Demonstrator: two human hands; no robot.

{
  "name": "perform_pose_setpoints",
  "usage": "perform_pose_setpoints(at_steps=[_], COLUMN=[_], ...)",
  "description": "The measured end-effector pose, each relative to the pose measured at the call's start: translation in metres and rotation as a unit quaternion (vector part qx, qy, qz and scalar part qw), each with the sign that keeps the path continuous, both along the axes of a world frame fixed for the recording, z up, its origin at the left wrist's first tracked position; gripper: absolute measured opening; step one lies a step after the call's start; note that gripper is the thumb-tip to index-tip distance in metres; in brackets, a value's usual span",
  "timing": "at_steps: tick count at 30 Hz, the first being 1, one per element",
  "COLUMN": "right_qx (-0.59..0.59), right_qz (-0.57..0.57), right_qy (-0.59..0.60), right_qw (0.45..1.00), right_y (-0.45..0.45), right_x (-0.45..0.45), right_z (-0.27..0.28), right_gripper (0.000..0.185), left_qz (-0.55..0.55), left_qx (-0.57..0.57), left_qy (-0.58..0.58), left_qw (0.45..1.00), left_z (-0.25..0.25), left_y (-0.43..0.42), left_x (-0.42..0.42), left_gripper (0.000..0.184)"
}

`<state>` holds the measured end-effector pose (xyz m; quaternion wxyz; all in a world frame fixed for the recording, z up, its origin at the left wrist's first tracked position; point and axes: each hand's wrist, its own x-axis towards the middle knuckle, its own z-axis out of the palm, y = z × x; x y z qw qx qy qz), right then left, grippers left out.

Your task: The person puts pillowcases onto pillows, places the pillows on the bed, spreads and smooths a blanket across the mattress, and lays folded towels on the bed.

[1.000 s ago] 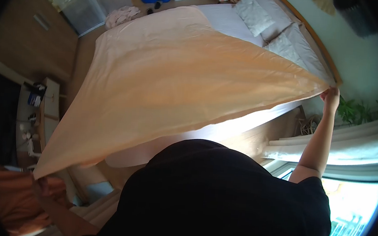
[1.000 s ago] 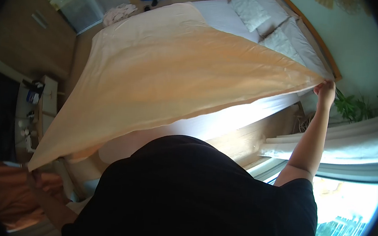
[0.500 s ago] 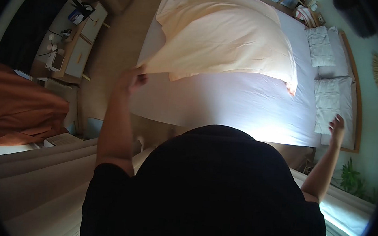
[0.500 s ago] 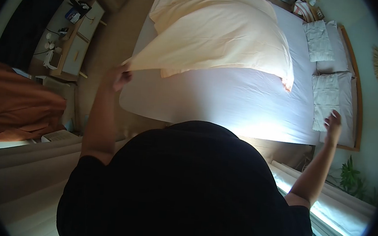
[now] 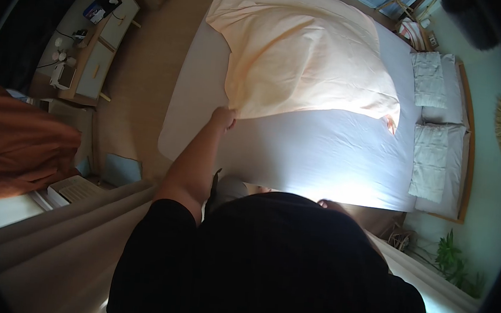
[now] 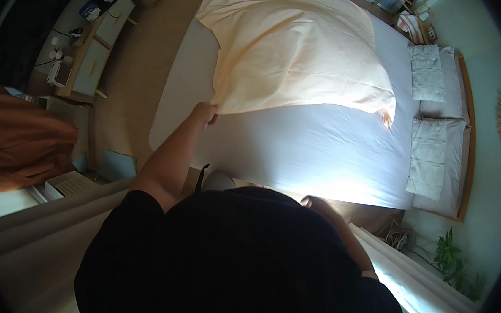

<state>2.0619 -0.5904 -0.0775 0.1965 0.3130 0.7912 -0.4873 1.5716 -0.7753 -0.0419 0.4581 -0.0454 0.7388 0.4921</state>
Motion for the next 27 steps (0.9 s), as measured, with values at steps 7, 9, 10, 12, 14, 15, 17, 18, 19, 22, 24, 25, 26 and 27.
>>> perform_pose_setpoints(at_steps=[7, 9, 10, 12, 14, 15, 17, 18, 19, 22, 24, 25, 26, 27], right_qx=[-0.037, 0.008, 0.017, 0.013, 0.006, 0.011, 0.014, 0.007, -0.001, -0.021, -0.041, -0.059, -0.074, -0.071], right_qz=[0.134, 0.125, 0.106, 0.026, -0.015, -0.043, -0.089, -0.096, -0.075, 0.013, 0.017, -0.002, -0.02, -0.03], right_qy=[-0.181, -0.172, -0.159, -0.16, -0.147, -0.148, -0.148, -0.161, -0.186, -0.223, -0.261, -0.245, -0.228, -0.24], right_qw=[0.973, 0.977, 0.981, 0.987, 0.989, 0.988, 0.985, 0.982, 0.98, 0.975, 0.964, 0.968, 0.971, 0.968], right_y=[-0.031, -0.026, -0.024, -0.021, -0.018, -0.019, -0.024, -0.03, -0.037, -0.059, -0.068, -0.073, -0.077, -0.077], right_x=[-0.103, -0.134, -0.152, -0.184, -0.191, -0.193, -0.187, -0.181, -0.174, -0.156, -0.155, -0.147, -0.141, -0.147], right_z=[0.071, 0.072, 0.079, 0.091, 0.083, 0.078, 0.062, 0.053, 0.046, 0.036, 0.037, 0.031, 0.03, 0.034], right_gripper=[0.027, 0.027, 0.027, 0.025, 0.026, 0.026, 0.026, 0.025, 0.025, 0.025, 0.026, 0.026, 0.026, 0.026], left_qz=[-0.016, -0.065, -0.149, -0.052, 0.026, -0.02, -0.076, -0.064, -0.07, -0.155, -0.163, -0.167, -0.213, -0.255], left_qx=[0.154, 0.309, 0.369, 0.347, 0.228, 0.092, -0.129, -0.212, -0.216, -0.21, -0.254, -0.269, -0.29, -0.308], left_qy=[0.047, -0.094, -0.108, -0.064, 0.128, 0.231, 0.337, 0.411, 0.409, 0.339, 0.302, 0.288, 0.228, 0.169], left_qw=[0.987, 0.944, 0.911, 0.934, 0.965, 0.968, 0.929, 0.884, 0.884, 0.904, 0.904, 0.904, 0.905, 0.901], left_z=[-0.082, 0.039, 0.064, -0.002, -0.115, -0.169, -0.2, -0.21, -0.218, -0.23, -0.23, -0.225, -0.202, -0.189], left_y=[0.123, 0.166, 0.172, 0.178, 0.16, 0.142, 0.108, 0.097, 0.09, 0.086, 0.095, 0.099, 0.107, 0.112], left_x=[-0.041, 0.006, 0.014, -0.007, -0.038, -0.058, -0.091, -0.096, -0.103, -0.111, -0.104, -0.099, -0.098, -0.098], left_gripper=[0.019, 0.02, 0.022, 0.023, 0.028, 0.027, 0.025, 0.026, 0.026, 0.03, 0.034, 0.036, 0.039, 0.043])
